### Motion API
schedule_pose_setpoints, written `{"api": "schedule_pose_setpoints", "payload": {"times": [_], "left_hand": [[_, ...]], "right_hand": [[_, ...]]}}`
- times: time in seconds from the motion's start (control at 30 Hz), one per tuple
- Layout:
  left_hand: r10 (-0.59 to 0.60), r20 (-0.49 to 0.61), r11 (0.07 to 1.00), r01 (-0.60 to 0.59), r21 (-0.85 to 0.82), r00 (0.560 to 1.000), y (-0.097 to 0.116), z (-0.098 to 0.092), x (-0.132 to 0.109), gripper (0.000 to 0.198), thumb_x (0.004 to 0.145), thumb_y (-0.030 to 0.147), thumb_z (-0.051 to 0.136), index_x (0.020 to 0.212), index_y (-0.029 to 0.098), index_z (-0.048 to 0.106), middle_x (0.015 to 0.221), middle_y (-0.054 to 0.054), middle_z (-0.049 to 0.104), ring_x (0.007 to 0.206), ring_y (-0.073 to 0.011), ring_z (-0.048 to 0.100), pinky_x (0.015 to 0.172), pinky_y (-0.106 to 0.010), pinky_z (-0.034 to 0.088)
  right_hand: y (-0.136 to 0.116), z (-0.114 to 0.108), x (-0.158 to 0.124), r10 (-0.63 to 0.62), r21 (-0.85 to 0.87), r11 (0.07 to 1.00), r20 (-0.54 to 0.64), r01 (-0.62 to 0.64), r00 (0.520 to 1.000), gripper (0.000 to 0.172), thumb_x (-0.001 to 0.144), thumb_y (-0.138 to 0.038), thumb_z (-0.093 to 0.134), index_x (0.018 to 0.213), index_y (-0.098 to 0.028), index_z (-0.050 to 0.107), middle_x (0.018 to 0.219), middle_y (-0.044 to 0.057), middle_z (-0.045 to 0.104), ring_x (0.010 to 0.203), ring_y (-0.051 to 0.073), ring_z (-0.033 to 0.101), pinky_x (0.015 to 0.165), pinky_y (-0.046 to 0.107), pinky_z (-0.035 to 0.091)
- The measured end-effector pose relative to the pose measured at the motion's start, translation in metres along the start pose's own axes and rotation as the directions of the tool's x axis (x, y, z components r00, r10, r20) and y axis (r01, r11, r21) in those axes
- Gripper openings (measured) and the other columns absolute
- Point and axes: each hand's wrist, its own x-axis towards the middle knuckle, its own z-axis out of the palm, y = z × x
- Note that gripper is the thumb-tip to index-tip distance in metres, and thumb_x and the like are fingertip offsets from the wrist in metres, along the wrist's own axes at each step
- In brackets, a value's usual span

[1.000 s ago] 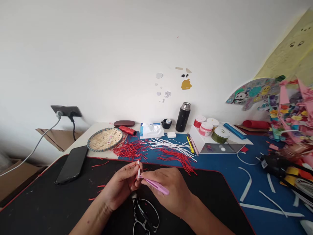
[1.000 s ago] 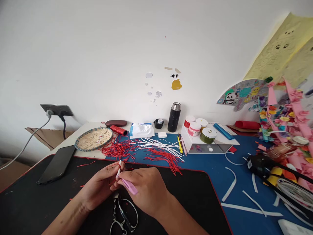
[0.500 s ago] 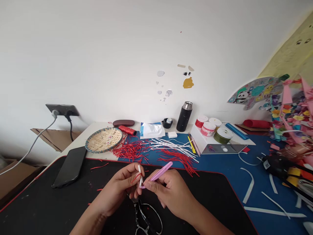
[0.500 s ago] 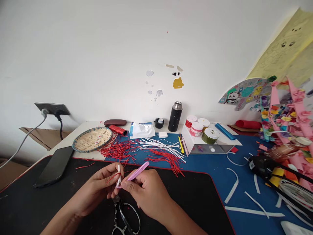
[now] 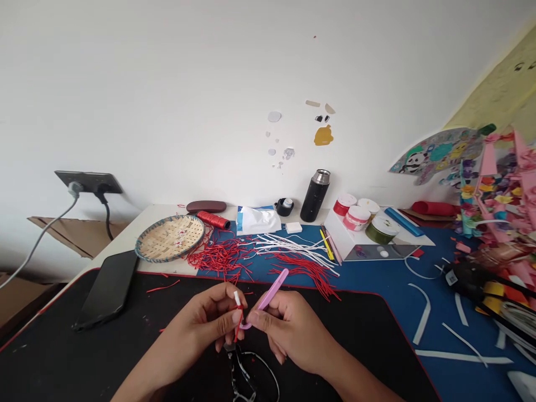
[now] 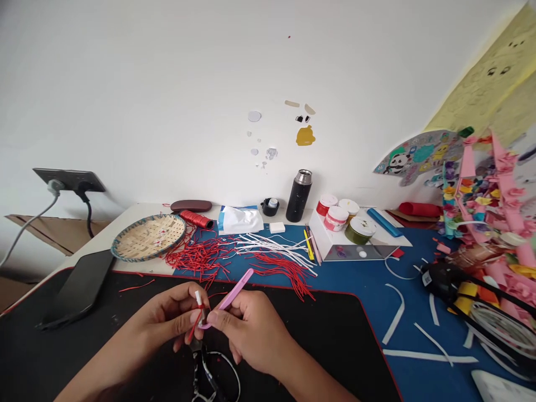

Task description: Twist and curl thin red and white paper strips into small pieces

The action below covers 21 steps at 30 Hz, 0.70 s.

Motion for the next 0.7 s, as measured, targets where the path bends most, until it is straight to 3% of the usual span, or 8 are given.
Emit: {"api": "schedule_pose_setpoints", "payload": {"times": [0.23, 0.47, 0.57, 0.7], "left_hand": [[-0.067, 0.001, 0.998, 0.067, 0.002, 0.998, 0.010, 0.007, -0.001, 0.046, 0.078, 0.054, 0.089, 0.085, 0.018, 0.062, 0.070, 0.001, 0.064, 0.056, -0.0092, 0.051, 0.051, -0.020, 0.044], [-0.077, -0.091, 0.993, 0.067, -0.102, 0.993, 0.002, 0.008, 0.001, 0.044, 0.070, 0.047, 0.096, 0.085, 0.018, 0.066, 0.066, 0.001, 0.067, 0.051, -0.0090, 0.054, 0.047, -0.018, 0.045], [-0.059, -0.188, 0.988, 0.031, -0.150, 0.980, -0.001, 0.005, 0.002, 0.042, 0.069, 0.045, 0.097, 0.085, 0.019, 0.068, 0.064, 0.001, 0.067, 0.052, -0.0108, 0.058, 0.045, -0.018, 0.044], [-0.088, -0.222, 0.974, 0.038, -0.222, 0.971, -0.001, 0.004, 0.002, 0.044, 0.064, 0.044, 0.100, 0.085, 0.019, 0.071, 0.061, 0.001, 0.067, 0.049, -0.0107, 0.057, 0.042, -0.017, 0.043]], "right_hand": [[0.003, 0.002, -0.002, -0.004, -0.004, 1.000, 0.033, 0.004, 0.999, 0.050, 0.091, -0.063, 0.073, 0.090, -0.013, 0.069, 0.061, -0.003, 0.056, 0.039, 0.006, 0.047, 0.038, 0.016, 0.031], [0.001, 0.003, -0.004, -0.072, -0.092, 0.993, -0.042, 0.068, 0.997, 0.049, 0.098, -0.061, 0.064, 0.095, -0.012, 0.073, 0.069, 0.002, 0.066, 0.045, 0.008, 0.055, 0.042, 0.017, 0.035], [0.001, 0.003, -0.005, -0.171, -0.191, 0.971, -0.134, 0.143, 0.976, 0.045, 0.103, -0.055, 0.059, 0.097, -0.014, 0.074, 0.061, 0.001, 0.063, 0.047, 0.010, 0.057, 0.046, 0.018, 0.040], [0.000, 0.004, -0.008, -0.386, -0.377, 0.880, -0.217, 0.288, 0.896, 0.033, 0.101, -0.042, 0.063, 0.122, -0.019, 0.073, 0.064, 0.000, 0.067, 0.056, 0.014, 0.065, 0.051, 0.020, 0.046]]}}
